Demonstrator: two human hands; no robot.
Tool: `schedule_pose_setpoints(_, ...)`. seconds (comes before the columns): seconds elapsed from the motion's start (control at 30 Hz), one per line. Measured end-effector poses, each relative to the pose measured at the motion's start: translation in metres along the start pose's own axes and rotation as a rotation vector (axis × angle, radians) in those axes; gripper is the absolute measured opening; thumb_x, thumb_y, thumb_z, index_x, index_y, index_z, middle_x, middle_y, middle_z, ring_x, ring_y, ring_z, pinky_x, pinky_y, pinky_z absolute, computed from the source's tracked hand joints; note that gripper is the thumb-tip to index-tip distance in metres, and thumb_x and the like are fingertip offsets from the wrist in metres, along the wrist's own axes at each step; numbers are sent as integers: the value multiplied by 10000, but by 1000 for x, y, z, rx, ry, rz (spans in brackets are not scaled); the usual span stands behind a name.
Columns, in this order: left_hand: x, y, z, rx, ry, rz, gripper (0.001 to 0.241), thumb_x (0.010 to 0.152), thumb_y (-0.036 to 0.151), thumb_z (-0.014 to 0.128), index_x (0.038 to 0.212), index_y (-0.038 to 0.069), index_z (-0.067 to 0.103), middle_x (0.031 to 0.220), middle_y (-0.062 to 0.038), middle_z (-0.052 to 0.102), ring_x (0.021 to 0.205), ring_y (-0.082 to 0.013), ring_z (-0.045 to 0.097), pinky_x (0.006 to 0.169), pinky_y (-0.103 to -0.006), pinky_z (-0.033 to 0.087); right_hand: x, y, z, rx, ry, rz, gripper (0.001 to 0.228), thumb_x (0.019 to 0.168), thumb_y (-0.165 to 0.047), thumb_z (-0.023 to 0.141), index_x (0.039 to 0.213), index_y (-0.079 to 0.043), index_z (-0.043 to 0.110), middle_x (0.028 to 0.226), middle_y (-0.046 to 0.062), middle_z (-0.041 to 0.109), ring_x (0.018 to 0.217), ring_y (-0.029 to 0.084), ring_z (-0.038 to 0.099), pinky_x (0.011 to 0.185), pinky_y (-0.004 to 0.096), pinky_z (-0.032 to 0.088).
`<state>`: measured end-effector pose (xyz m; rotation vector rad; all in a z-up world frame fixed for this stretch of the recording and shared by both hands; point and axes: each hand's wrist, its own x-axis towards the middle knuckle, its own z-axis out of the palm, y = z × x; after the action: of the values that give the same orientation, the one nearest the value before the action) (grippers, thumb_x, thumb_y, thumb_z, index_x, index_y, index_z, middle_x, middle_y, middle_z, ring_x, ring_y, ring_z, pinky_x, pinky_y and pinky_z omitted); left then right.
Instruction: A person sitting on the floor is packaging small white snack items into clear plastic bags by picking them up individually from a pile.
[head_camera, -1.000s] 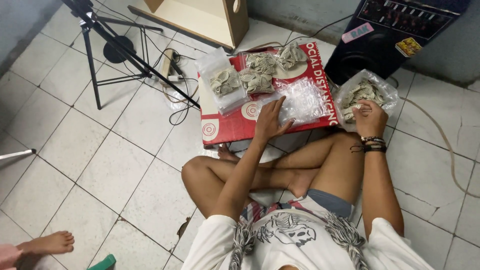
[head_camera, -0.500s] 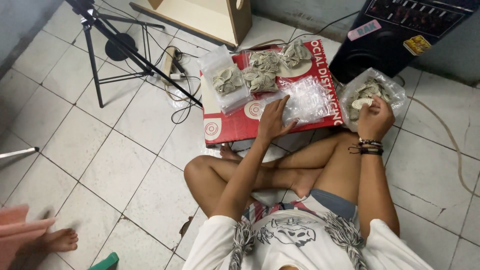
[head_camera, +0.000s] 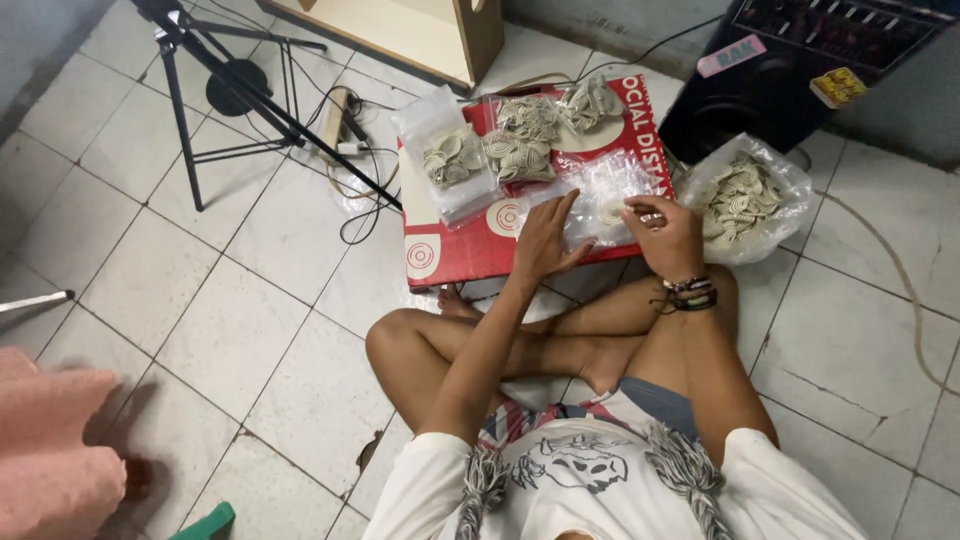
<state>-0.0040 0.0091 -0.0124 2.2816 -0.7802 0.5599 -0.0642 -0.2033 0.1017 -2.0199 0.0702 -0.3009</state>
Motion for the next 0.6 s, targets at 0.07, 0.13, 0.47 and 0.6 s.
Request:
schedule_pose_setpoints(0.07,4,-2,2,0,11,17,960,817,630,682,1556,62,451,1205,-179,629,1158,-361,656,1020,-458,500,3,-8,0,-21,-29,-57,189,948,-127,811,1133,-161,809,1013,96,774,870,197,729,720,298,586)
schedule_pose_setpoints(0.13,-3,0,1,4,11,14,956,824,624,684,1554,53,453,1205,-193,627,1163,-373,654,1021,-465,499,-1,-8,4,-38,-75,-100,174,972,-113,772,1135,-156,816,1014,104,781,914,243,746,756,307,588)
schedule_pose_setpoints(0.47,1,-1,4,39,62,24,941,841,655,644,1562,79,457,1205,-174,620,1160,-346,649,1051,-465,469,2,-3,12,-72,-150,-48,200,1021,-275,704,1203,-201,739,1004,34,789,834,170,700,794,310,558)
schedule_pose_setpoints(0.6,-2,-4,9,90,92,34,943,835,675,638,1561,98,467,1218,-158,612,1175,-328,640,1055,-456,458,-7,-10,21,-28,-158,-87,219,1074,-274,649,1150,-97,753,970,117,791,900,260,754,812,393,587)
